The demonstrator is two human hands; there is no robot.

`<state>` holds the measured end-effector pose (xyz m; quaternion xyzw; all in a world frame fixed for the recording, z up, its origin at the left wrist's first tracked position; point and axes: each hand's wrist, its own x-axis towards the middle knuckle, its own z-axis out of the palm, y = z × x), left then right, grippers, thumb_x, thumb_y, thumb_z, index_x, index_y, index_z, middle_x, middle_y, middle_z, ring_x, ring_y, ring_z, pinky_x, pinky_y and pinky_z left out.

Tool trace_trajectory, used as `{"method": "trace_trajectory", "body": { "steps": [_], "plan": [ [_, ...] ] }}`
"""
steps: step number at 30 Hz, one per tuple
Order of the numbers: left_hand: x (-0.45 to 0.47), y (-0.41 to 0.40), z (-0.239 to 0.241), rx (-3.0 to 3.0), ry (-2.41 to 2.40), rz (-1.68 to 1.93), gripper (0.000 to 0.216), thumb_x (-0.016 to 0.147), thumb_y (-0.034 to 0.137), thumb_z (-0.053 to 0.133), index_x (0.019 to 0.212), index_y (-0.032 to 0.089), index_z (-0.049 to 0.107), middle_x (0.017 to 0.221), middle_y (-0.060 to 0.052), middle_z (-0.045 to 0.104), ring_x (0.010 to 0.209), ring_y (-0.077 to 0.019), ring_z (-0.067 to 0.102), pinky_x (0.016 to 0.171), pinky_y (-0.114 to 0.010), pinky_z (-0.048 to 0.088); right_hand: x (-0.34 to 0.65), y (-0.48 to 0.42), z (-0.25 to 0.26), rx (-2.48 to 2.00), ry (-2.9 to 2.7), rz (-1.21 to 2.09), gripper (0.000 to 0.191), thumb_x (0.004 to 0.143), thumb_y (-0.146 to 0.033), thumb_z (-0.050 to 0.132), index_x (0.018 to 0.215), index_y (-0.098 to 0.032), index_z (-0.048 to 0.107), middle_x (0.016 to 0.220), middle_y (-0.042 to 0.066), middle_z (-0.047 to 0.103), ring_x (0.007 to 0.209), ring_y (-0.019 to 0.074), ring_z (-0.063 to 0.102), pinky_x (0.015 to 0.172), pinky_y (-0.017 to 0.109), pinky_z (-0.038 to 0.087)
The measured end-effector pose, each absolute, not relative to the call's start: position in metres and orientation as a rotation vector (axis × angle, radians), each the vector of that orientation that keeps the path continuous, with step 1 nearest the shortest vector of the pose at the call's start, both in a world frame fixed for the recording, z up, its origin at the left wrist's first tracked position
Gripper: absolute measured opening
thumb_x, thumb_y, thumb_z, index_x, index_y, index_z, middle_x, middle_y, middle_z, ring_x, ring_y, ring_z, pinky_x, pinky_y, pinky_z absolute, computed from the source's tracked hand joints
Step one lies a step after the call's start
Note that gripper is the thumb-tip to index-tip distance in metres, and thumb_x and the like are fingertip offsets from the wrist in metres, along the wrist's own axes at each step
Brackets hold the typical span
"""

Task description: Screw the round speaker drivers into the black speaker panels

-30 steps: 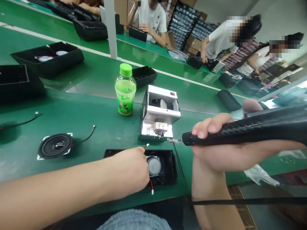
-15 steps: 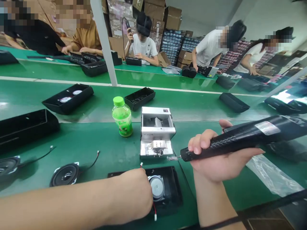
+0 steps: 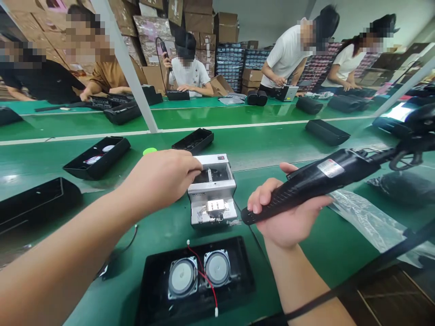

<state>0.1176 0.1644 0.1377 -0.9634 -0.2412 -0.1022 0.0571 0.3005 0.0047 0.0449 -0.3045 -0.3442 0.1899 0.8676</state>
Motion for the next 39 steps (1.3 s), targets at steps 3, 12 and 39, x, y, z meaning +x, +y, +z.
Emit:
{"method": "trace_trajectory", "body": {
  "steps": [3,12,39],
  "plan": [
    [0.120,0.156,0.123,-2.912,-0.844,-0.418,0.032,0.109,0.030,0.054,0.120,0.024,0.084,0.103,-0.007,0.078,0.093,-0.0251,0.071,0.074,-0.033,0.047,0.299,0.003,0.047,-0.624,-0.700,0.426,0.067,0.099,-0.086,0.047,0.124,-0.027,0.067,0.059,-0.006,0.063,0.037,0.0154,0.053,0.038,0.028,0.049],
    [0.105,0.068,0.063,-3.776,-0.827,-0.327,0.018,0.101,0.027,0.073,0.115,0.027,0.085,0.103,-0.001,0.085,0.091,-0.0190,0.079,0.080,-0.028,0.058,0.296,-0.011,0.064,-0.514,-0.648,0.560,0.057,0.100,-0.077,0.055,0.122,-0.026,0.070,0.060,-0.007,0.061,0.036,0.0129,0.051,0.037,0.026,0.047],
    [0.098,0.109,0.041,-3.062,-0.965,-0.120,0.029,0.104,0.021,0.054,0.095,0.020,0.082,0.087,-0.007,0.074,0.077,-0.0215,0.070,0.066,-0.031,0.048,0.297,-0.012,0.060,-0.546,-0.681,0.574,0.061,0.098,-0.081,0.054,0.122,-0.027,0.071,0.059,-0.007,0.063,0.035,0.0145,0.052,0.036,0.028,0.048]
  ]
}}
